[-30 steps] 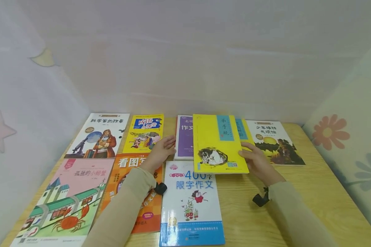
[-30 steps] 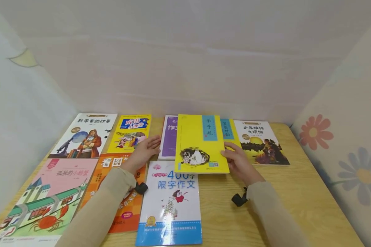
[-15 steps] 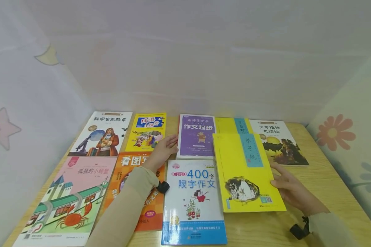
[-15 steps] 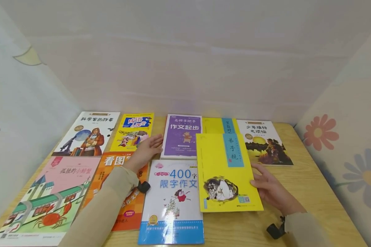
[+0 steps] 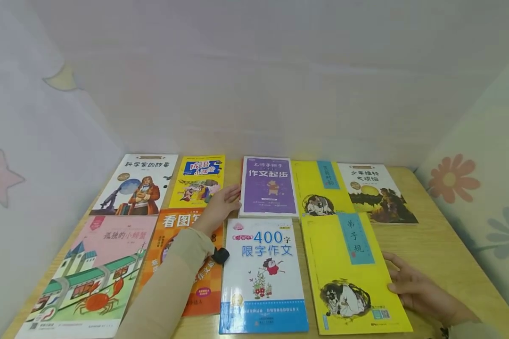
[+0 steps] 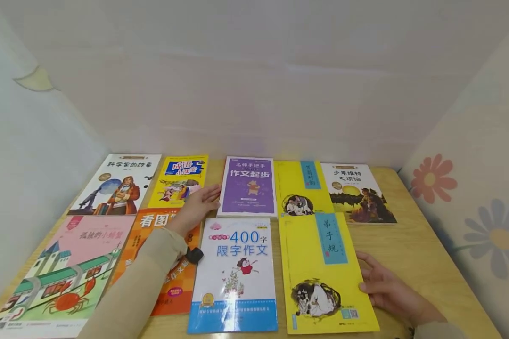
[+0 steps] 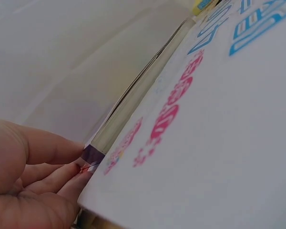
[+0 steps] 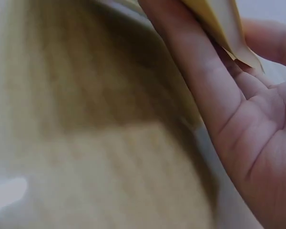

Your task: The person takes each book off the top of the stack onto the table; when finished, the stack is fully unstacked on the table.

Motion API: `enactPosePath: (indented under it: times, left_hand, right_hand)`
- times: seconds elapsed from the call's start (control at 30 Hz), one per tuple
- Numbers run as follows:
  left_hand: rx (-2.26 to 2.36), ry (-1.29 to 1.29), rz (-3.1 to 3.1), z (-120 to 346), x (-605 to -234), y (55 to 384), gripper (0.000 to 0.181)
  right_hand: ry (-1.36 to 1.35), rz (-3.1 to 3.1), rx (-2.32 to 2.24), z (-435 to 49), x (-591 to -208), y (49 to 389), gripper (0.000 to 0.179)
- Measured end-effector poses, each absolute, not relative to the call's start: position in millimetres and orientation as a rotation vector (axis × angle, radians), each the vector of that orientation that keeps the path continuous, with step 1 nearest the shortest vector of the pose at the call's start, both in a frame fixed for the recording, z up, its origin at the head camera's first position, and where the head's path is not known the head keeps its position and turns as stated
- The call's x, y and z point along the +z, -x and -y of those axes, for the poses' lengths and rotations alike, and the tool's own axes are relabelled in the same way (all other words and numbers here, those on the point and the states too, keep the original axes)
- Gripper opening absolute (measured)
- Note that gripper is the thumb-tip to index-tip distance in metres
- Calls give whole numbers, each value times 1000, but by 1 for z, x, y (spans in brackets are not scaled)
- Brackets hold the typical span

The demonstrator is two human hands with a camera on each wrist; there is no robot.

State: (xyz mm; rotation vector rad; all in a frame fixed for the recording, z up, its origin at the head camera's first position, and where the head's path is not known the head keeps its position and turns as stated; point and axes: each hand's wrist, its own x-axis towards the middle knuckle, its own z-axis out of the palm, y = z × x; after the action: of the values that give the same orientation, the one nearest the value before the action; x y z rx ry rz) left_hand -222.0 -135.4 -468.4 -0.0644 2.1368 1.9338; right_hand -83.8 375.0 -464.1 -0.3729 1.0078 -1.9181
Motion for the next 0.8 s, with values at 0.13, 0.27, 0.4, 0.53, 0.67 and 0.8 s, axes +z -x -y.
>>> enactPosePath:
  times: [0.13,0.27,0.4,0.53,0.67,0.8]
  left_hand:
    - [1938,27,-2148,136,-467,223,62]
    - [1929,40,-2145,136,-466,223,63]
    - [1941,41,-2140,136,-468,223,63]
    - [1935,27,-2146,136,-470,223,63]
    - [1915,45,-2160,137,-470,222,63]
    - [1906,51,-2165,138,-469,222,63]
  right_hand:
    - [346,-983,-1900,-373,-468,79,66]
    - [349,-961,-1881,-368,-469,78,64]
    - [320,-965,-1872,-361,-469,78,62]
    - [264,-1055,-1863,-358,-468,78,58]
    - [218,-1172,-1838,-356,-466,80,56]
    - [219,-1209,-1818,-352,-462,83,57]
